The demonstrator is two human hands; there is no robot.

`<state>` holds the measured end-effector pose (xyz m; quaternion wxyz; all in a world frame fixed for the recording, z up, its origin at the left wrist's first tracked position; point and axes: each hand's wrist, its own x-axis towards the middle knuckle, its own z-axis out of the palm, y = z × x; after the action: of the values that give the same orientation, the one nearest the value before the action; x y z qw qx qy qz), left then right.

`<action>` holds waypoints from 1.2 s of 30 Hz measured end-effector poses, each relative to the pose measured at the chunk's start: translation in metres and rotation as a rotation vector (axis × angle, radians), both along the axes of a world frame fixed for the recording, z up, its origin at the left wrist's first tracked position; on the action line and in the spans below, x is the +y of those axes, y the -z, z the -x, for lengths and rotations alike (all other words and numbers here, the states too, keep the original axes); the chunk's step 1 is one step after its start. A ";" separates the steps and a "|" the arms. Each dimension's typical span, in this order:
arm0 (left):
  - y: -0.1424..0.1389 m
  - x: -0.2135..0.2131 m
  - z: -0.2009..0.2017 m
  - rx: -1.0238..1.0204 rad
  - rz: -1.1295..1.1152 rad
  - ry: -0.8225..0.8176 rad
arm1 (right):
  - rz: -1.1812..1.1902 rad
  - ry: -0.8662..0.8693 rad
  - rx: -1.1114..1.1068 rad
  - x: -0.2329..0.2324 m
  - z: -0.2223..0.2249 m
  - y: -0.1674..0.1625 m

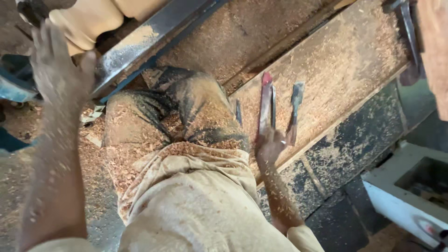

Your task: The person shapes a rotating wooden spindle on a lathe using a chisel, carving decorative curves and smoothing the surface. Wood shavings accumulate on the floor and the operator's clothing as the piece is refined.

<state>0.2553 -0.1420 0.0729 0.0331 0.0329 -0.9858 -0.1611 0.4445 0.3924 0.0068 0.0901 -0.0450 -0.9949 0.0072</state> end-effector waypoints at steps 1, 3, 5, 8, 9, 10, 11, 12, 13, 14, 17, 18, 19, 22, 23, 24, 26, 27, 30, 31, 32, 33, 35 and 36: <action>0.003 0.005 -0.018 -0.049 -0.080 -0.059 | 0.094 0.104 -0.111 -0.007 -0.006 0.000; 0.016 0.026 -0.053 -0.240 -0.100 -0.151 | 0.287 0.114 -0.382 -0.020 -0.015 0.004; 0.036 0.047 -0.073 -0.286 -0.018 -0.189 | 0.362 0.142 -0.571 -0.025 -0.019 0.017; 0.058 0.060 -0.077 -0.250 0.017 -0.264 | 0.489 0.180 -0.571 -0.020 -0.032 0.034; 0.059 0.065 -0.073 -0.280 0.017 -0.275 | 0.661 0.162 -0.443 -0.017 -0.036 0.035; 0.056 0.071 -0.066 -0.303 0.019 -0.294 | 0.832 0.134 -0.306 -0.015 -0.039 0.034; 0.048 0.078 -0.058 -0.320 0.023 -0.323 | 0.722 0.206 -0.398 -0.009 -0.044 0.034; 0.036 0.093 -0.057 -0.088 0.059 -0.109 | 0.615 0.256 -0.486 -0.009 -0.043 0.026; 0.022 0.110 -0.053 0.038 0.020 -0.001 | 0.733 0.220 -0.451 -0.011 -0.037 0.013; 0.007 0.141 -0.057 0.147 -0.046 0.122 | 0.853 0.179 -0.421 -0.014 -0.027 -0.005; -0.033 0.224 -0.069 0.352 -0.216 0.584 | 0.685 -0.002 -0.507 -0.040 0.023 -0.078; -0.041 0.237 -0.071 0.448 -0.185 0.685 | 0.605 -0.283 -0.343 -0.052 0.040 -0.105; -0.045 0.246 -0.069 0.536 -0.150 0.765 | 0.444 -0.330 -0.341 -0.067 0.056 -0.130; -0.047 0.237 -0.058 0.245 -0.394 0.684 | 0.187 -0.648 0.219 -0.105 0.083 -0.193; -0.045 0.228 -0.052 0.074 -0.531 0.625 | 0.145 -0.771 0.499 -0.120 0.088 -0.200; -0.042 0.220 -0.048 -0.101 -0.700 0.452 | 0.240 -0.706 0.459 -0.140 0.094 -0.194; -0.033 0.209 -0.045 -0.469 -1.028 0.090 | 0.423 -0.563 0.354 -0.178 0.109 -0.162; -0.027 0.205 -0.046 -0.434 -1.227 -0.005 | 0.812 -0.436 -0.040 -0.198 0.117 -0.138; -0.001 0.190 -0.056 -0.296 -1.653 -0.242 | 1.027 -0.109 -0.705 -0.221 0.128 -0.075; 0.008 0.182 -0.060 -0.254 -1.696 -0.283 | 0.990 -0.220 -0.652 -0.222 0.129 -0.061; 0.017 0.172 -0.063 -0.211 -1.735 -0.321 | 0.954 -0.330 -0.597 -0.224 0.132 -0.049; 0.024 0.159 -0.064 -0.385 -1.422 -0.251 | 0.917 -0.437 -0.541 -0.224 0.134 -0.041; 0.032 0.125 -0.060 -0.686 -0.783 -0.097 | 1.081 -0.415 -0.707 -0.224 0.143 -0.034; 0.031 0.110 -0.056 -0.542 -0.658 -0.032 | 1.167 -0.396 -0.782 -0.227 0.149 -0.033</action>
<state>0.3114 -0.0324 0.0417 -0.2369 0.0983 -0.8543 -0.4520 0.2955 0.1659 0.0397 -0.3137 0.0959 -0.7779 0.5359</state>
